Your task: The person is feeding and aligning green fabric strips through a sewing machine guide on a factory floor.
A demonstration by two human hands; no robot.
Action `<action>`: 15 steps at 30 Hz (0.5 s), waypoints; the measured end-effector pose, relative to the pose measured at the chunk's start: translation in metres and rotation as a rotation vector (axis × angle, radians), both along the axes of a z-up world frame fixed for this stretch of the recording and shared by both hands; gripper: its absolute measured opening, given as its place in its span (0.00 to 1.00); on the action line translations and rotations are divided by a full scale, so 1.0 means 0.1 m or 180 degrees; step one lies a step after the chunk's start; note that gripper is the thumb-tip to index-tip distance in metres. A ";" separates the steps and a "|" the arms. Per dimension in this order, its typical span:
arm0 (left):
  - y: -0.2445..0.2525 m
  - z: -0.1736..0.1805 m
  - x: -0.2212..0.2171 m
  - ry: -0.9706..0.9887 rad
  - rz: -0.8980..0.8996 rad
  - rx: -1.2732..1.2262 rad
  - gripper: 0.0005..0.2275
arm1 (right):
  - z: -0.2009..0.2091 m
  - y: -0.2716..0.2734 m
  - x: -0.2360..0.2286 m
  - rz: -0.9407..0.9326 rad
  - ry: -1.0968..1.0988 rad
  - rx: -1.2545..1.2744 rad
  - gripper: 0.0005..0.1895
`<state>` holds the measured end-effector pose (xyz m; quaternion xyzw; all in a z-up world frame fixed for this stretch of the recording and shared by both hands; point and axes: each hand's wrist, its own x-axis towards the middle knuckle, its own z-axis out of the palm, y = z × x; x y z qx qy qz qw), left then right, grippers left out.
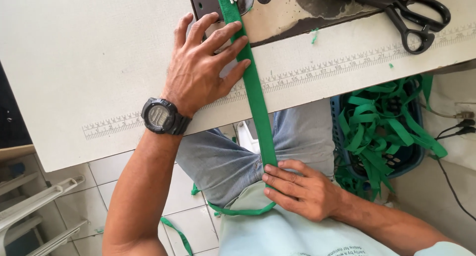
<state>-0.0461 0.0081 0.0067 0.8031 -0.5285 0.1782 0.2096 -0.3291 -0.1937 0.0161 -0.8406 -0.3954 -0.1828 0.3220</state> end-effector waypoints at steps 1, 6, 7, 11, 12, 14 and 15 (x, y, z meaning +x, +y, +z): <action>0.00 -0.01 0.01 0.0002 0.0007 0.0009 0.16 | -0.02 0.00 -0.01 0.0026 0.0059 -0.0020 0.07; 0.03 0.00 0.06 -0.0002 0.0058 -0.0007 0.16 | -0.08 0.03 0.03 0.0056 0.0129 -0.0068 0.07; 0.02 -0.01 0.08 0.0009 0.0047 -0.0021 0.16 | -0.07 0.04 0.07 0.0026 0.0115 -0.0032 0.07; 0.01 0.01 0.11 0.0018 0.0041 -0.0032 0.16 | -0.11 0.05 0.13 -0.0035 0.0182 0.0069 0.09; 0.01 0.00 0.11 0.0015 0.0038 -0.0038 0.16 | -0.13 0.05 0.16 -0.0038 0.0180 0.0062 0.09; 0.01 -0.01 0.12 0.0016 0.0053 -0.0083 0.16 | -0.18 0.04 0.19 -0.0054 0.0179 0.0102 0.10; 0.01 -0.01 0.11 0.0023 0.0050 -0.0088 0.16 | -0.18 0.05 0.22 -0.0058 0.0186 0.0097 0.10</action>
